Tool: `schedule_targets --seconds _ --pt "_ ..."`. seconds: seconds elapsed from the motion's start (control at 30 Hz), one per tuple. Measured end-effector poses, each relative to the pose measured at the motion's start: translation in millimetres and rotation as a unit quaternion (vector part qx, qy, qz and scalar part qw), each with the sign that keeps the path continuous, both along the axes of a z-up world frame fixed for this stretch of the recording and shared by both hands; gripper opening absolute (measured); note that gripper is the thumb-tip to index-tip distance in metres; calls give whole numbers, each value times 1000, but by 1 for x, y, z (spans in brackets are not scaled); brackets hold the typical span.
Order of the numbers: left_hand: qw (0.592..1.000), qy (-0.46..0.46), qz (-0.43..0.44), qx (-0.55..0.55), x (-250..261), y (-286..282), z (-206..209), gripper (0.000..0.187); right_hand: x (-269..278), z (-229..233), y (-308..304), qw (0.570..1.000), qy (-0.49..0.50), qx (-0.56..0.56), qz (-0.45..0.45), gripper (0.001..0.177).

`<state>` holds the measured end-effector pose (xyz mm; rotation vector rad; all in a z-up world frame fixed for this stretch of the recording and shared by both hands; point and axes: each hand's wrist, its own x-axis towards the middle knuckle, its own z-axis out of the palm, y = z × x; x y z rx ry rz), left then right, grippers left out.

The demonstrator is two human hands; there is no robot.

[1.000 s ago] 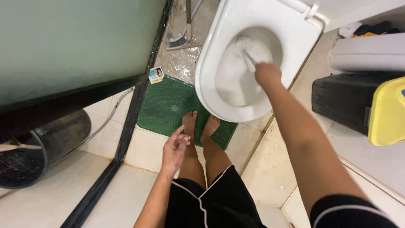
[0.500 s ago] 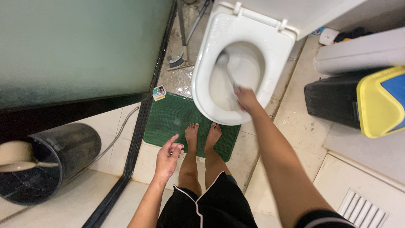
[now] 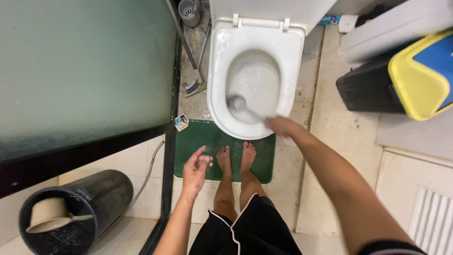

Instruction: The person scrubs the toilet bowl with a brush, rinses it with water from a scoop, and then sweeps the floor with a broom. They also pick up scattered trash from the floor and place it into a dustpan.

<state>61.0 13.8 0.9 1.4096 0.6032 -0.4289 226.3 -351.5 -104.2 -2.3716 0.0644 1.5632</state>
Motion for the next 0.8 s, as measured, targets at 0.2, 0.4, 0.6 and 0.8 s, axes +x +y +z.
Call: schedule_targets --seconds 0.2,0.4,0.6,0.8 --pt "998 42 -48 22 -36 -10 -16 47 52 -25 99 873 -89 195 -438 34" --pt "997 63 -46 24 -39 0 -26 47 -63 21 27 966 -85 186 -159 49" --pt "997 59 -33 39 -26 11 -27 49 -31 35 -7 996 14 44 -71 60" --pt "991 74 -81 70 -20 -6 -21 49 61 -42 67 870 -79 191 -448 53"
